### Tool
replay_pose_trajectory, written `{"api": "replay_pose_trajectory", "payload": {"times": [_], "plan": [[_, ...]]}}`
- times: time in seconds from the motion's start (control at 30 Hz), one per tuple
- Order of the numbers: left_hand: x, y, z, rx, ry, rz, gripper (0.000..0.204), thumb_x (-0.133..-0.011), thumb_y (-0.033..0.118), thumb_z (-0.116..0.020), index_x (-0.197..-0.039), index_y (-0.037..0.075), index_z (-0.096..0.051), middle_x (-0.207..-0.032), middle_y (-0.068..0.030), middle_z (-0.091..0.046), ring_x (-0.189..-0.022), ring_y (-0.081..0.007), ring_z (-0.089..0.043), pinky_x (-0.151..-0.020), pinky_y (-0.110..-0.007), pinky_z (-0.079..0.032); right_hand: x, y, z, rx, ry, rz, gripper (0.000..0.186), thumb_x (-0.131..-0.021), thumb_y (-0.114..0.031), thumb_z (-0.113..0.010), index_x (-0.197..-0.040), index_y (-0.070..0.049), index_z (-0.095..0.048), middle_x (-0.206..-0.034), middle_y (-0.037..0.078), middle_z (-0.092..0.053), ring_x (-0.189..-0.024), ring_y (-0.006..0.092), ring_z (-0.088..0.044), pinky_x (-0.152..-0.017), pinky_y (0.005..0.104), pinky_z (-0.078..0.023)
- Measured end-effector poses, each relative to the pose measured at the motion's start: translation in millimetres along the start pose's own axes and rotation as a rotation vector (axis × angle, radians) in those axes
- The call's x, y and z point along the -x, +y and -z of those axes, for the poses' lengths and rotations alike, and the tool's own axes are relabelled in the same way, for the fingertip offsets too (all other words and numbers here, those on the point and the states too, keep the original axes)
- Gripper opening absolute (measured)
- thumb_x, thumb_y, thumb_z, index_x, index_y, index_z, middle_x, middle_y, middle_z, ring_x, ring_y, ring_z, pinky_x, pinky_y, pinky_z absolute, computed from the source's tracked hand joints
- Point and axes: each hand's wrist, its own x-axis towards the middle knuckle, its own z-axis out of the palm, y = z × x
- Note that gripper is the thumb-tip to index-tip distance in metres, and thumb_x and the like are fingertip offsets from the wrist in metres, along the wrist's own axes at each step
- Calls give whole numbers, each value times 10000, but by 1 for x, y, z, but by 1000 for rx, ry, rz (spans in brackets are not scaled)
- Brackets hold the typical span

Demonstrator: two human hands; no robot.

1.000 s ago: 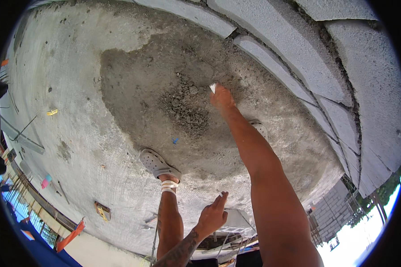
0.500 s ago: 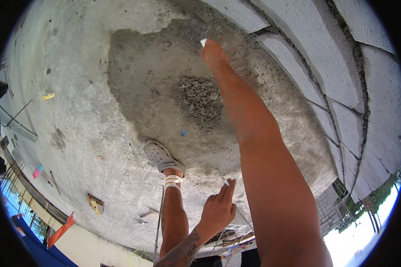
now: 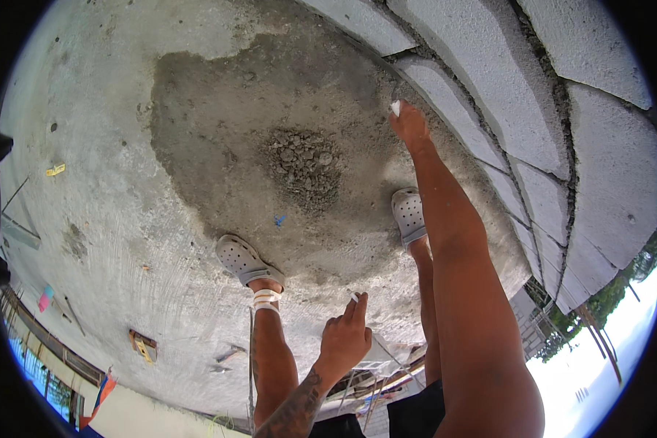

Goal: The person scoops wet cement from a pile on the floor with a trowel and spreads it between hollow concrete blocks to form a wall. The person repeatedly applies mortar along the top of the block course and smooths the joints.

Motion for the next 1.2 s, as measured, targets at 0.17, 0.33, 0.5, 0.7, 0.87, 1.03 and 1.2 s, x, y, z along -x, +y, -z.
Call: {"api": "replay_pose_trajectory", "payload": {"times": [0.17,0.33,0.5,0.7,0.87,1.03,1.2], "plan": [[-13,2,-1,8,-46,5,685,-811,119,-622,-1436,-13,-374,-1342,-244,-548,-917,-382,-686,-808,-453,-571,146,-75,-122,-417,-181,-244,556,-892,-288,-670,-1354,-43,-483,-1006,309,-664,-979,468,-660,-843,511,-552],[-20,-45,38,-10,159,132,636,-809,93,-574,-1414,-14,-408,-1237,-261,-596,-867,-417,-691,-754,-472,-587,202,-33,-87,-117,-507,5,376,-901,-246,-656,-1198,-59,-519,-985,275,-682,-949,447,-673,-843,534,-537],[-14,-68,60,8,240,298,639,-825,76,-564,-1439,1,-401,-1236,-282,-593,-996,-446,-653,-806,-505,-560,61,-48,-4,-126,-278,216,320,-935,-215,-637,-1175,-33,-531,-911,246,-694,-835,395,-706,-689,470,-585],[-24,-61,59,128,260,234,633,-840,57,-533,-1457,5,-399,-1319,-309,-555,-1077,-433,-641,-896,-497,-527,46,-141,-54,-228,-273,37,282,-946,-187,-596,-1173,-25,-559,-999,238,-706,-940,414,-700,-762,490,-589],[-29,-94,62,313,335,284,618,-851,36,-520,-1459,14,-412,-1360,-289,-545,-1092,-399,-638,-908,-421,-516,154,-71,-78,-33,-545,114,485,-924,-149,-594,-1379,-53,-455,-1046,279,-689,-1017,441,-671,-896,529,-533],[-20,-128,60,470,358,500,589,-863,39,-531,-1440,-12,-428,-1070,-209,-690,-895,-355,-690,-802,-380,-534,160,49,-53,-238,-302,-27,415,-912,-209,-643,-1261,-30,-508,-1010,293,-672,-966,451,-656,-817,510,-533],[-15,-121,80,611,610,326,511,-933,29,-474,-1439,-26,-423,-857,-103,-718,-728,-178,-681,-710,-287,-538,157,4,-123,-539,142,-431,299,-918,-209,-663,-1098,6,-560,-784,182,-672,-696,372,-691,-589,406,-527]]}}
